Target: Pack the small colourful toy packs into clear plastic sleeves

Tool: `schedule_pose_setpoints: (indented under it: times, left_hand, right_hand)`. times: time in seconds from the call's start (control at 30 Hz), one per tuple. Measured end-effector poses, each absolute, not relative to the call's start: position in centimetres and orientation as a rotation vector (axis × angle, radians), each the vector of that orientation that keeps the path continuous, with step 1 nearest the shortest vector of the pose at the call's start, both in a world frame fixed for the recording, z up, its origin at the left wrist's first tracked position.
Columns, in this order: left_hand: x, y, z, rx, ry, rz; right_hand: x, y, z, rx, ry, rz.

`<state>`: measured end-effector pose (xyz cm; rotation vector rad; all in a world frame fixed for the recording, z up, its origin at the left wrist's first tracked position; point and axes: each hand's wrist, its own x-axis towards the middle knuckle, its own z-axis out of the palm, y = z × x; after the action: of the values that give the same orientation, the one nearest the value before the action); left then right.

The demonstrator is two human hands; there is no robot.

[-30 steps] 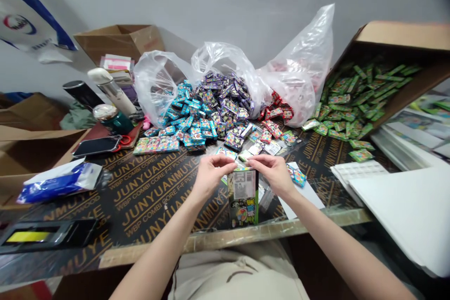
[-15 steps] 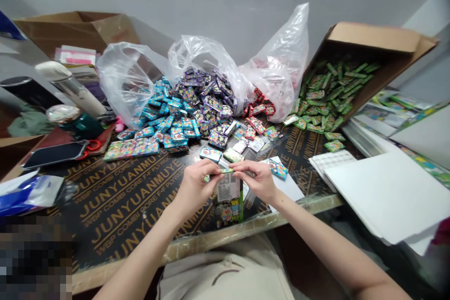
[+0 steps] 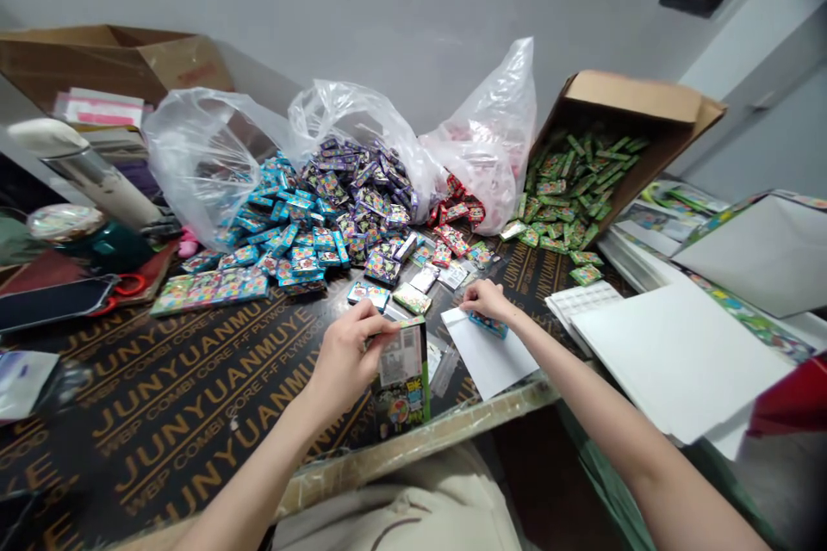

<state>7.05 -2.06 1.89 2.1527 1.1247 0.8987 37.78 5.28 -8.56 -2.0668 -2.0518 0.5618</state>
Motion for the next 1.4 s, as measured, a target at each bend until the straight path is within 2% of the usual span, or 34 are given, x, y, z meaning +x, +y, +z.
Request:
schedule_pose_setpoints:
  times: [0.33, 0.53, 0.63, 0.8, 0.93, 1.27, 1.33, 1.4]
  left_hand:
    - [7.2, -2.2, 1.5, 2.138, 1.146, 0.956]
    - [7.2, -2.3, 1.3, 2.079, 1.205, 1.087]
    - [7.2, -2.3, 1.2, 2.105, 1.229, 1.07]
    - [7.2, -2.7, 1.7, 2.141, 1.239, 1.034]
    - [7.1, -3.1, 2.2, 2.139, 1.218, 1.031]
    - [8.0, -3.1, 0.6, 2.091, 1.35, 1.167]
    - [8.2, -3.0, 0.6, 2.124, 1.349, 1.119]
    - [8.0, -2.8, 0.7, 2.18, 1.323, 1.059]
  right_hand:
    - [36.9, 3.8, -9.3, -1.923, -2.072, 0.48]
    - [37.5, 3.3, -6.9, -1.82, -2.03, 0.635]
    - [35.8, 3.0, -3.2, -1.582, -1.861, 0.865]
    - [29.2, 1.8, 3.5, -1.069, -1.694, 1.572]
    - [25.6, 2.2, 5.1, -0.978, -1.828, 1.798]
    - [24.2, 3.0, 3.0, -1.023, -1.766, 1.897]
    - [24.0, 2.9, 2.5, -1.07, -1.672, 1.813]
    - [24.8, 3.4, 2.0, -1.153, -1.604, 1.585]
